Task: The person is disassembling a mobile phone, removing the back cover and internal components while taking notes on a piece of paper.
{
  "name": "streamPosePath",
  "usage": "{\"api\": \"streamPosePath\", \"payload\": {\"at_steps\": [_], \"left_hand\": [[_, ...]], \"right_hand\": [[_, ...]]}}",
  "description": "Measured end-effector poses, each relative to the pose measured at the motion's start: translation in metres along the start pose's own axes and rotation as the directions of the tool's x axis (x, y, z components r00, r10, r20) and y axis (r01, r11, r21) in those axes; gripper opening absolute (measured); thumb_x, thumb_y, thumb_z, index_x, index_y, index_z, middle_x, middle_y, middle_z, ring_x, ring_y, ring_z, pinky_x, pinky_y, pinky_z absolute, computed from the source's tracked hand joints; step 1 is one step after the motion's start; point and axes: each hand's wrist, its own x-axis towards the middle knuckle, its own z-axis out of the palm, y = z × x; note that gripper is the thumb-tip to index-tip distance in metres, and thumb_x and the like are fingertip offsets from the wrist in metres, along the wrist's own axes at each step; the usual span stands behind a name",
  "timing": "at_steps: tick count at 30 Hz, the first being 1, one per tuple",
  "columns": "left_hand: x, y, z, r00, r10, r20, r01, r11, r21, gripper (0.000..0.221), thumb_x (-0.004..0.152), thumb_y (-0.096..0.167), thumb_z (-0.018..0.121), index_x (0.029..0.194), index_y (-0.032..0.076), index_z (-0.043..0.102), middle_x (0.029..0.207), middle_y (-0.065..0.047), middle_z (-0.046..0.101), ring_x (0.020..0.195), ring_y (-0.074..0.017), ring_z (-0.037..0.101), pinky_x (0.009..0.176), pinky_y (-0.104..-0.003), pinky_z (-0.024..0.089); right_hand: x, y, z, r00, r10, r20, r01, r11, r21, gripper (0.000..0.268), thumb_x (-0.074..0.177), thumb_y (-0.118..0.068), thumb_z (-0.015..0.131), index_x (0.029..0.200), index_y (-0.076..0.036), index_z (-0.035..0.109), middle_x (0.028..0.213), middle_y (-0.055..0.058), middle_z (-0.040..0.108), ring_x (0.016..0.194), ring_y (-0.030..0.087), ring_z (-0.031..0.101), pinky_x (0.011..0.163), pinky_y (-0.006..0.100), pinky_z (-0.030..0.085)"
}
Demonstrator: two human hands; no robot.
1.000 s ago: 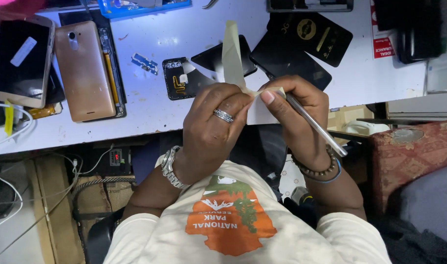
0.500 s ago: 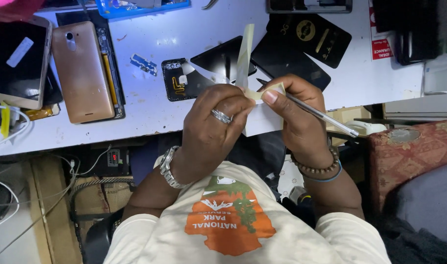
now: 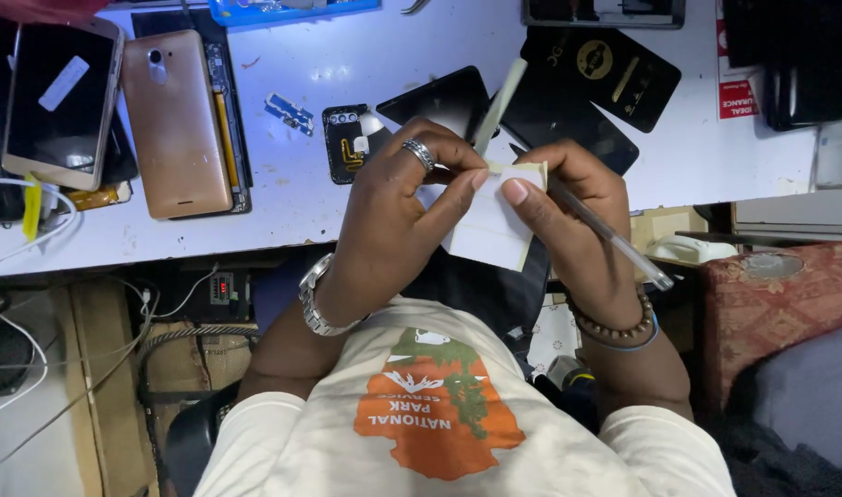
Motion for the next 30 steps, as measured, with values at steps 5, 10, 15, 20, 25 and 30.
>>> {"api": "streamPosePath", "payload": {"at_steps": [5, 10, 15, 20, 25, 30], "left_hand": [[-0.004, -0.006, 0.0, 0.976, -0.201, 0.08, 0.213, 0.959, -0.187, 0.012, 0.105, 0.022, 0.068, 0.105, 0.01, 0.071, 0.105, -0.002, 0.063, 0.096, -0.0118, 0.066, 0.077, -0.023, 0.062], [-0.005, -0.01, 0.001, 0.957, -0.253, 0.145, 0.288, 0.895, -0.342, 0.013, 0.104, 0.021, 0.07, 0.103, 0.008, 0.07, 0.104, -0.002, 0.065, 0.093, -0.0112, 0.067, 0.08, -0.023, 0.062], [-0.006, -0.014, 0.003, 0.934, -0.283, 0.216, 0.355, 0.785, -0.508, 0.015, 0.104, 0.025, 0.071, 0.104, 0.01, 0.068, 0.1, 0.0, 0.063, 0.093, -0.01, 0.061, 0.086, -0.025, 0.052], [-0.007, -0.01, 0.004, 0.919, -0.324, 0.224, 0.394, 0.725, -0.565, 0.013, 0.103, 0.024, 0.072, 0.104, 0.011, 0.068, 0.099, 0.001, 0.064, 0.093, -0.0105, 0.061, 0.088, -0.026, 0.053], [-0.008, -0.014, 0.002, 0.922, -0.286, 0.262, 0.382, 0.79, -0.48, 0.015, 0.106, 0.026, 0.067, 0.108, 0.011, 0.067, 0.103, 0.002, 0.062, 0.096, -0.0088, 0.06, 0.088, -0.025, 0.053], [0.002, -0.005, -0.014, 0.938, -0.132, 0.321, 0.201, 0.961, -0.19, 0.023, 0.108, 0.032, 0.061, 0.11, 0.011, 0.07, 0.108, -0.001, 0.066, 0.1, -0.0126, 0.065, 0.086, -0.027, 0.051]], "right_hand": [[-0.001, -0.005, -0.001, 0.998, 0.065, -0.023, -0.065, 0.998, 0.014, 0.019, 0.1, -0.028, 0.076, 0.101, -0.01, 0.07, 0.089, -0.002, 0.069, 0.079, 0.007, 0.06, 0.067, 0.022, 0.047], [0.002, -0.004, -0.007, 0.988, 0.143, 0.063, -0.15, 0.979, 0.138, 0.018, 0.097, -0.025, 0.078, 0.098, -0.008, 0.072, 0.083, -0.001, 0.068, 0.073, 0.008, 0.062, 0.062, 0.022, 0.048], [0.004, 0.005, -0.011, 0.988, 0.118, 0.098, -0.14, 0.952, 0.272, 0.015, 0.096, -0.021, 0.079, 0.098, -0.008, 0.072, 0.085, -0.002, 0.068, 0.075, 0.007, 0.06, 0.066, 0.021, 0.046], [0.003, 0.002, -0.01, 0.989, 0.094, 0.114, -0.12, 0.962, 0.245, 0.013, 0.097, -0.021, 0.078, 0.096, -0.01, 0.071, 0.088, -0.003, 0.067, 0.079, 0.006, 0.056, 0.071, 0.022, 0.044], [-0.003, -0.008, -0.012, 0.992, 0.107, 0.06, -0.109, 0.993, 0.034, 0.017, 0.097, -0.023, 0.081, 0.096, -0.009, 0.071, 0.081, -0.005, 0.064, 0.073, 0.003, 0.052, 0.064, 0.019, 0.04], [-0.005, -0.023, -0.017, 0.986, 0.079, 0.148, -0.047, 0.977, -0.209, 0.02, 0.1, -0.026, 0.077, 0.099, -0.007, 0.074, 0.075, -0.004, 0.061, 0.069, 0.005, 0.049, 0.061, 0.021, 0.037]]}}
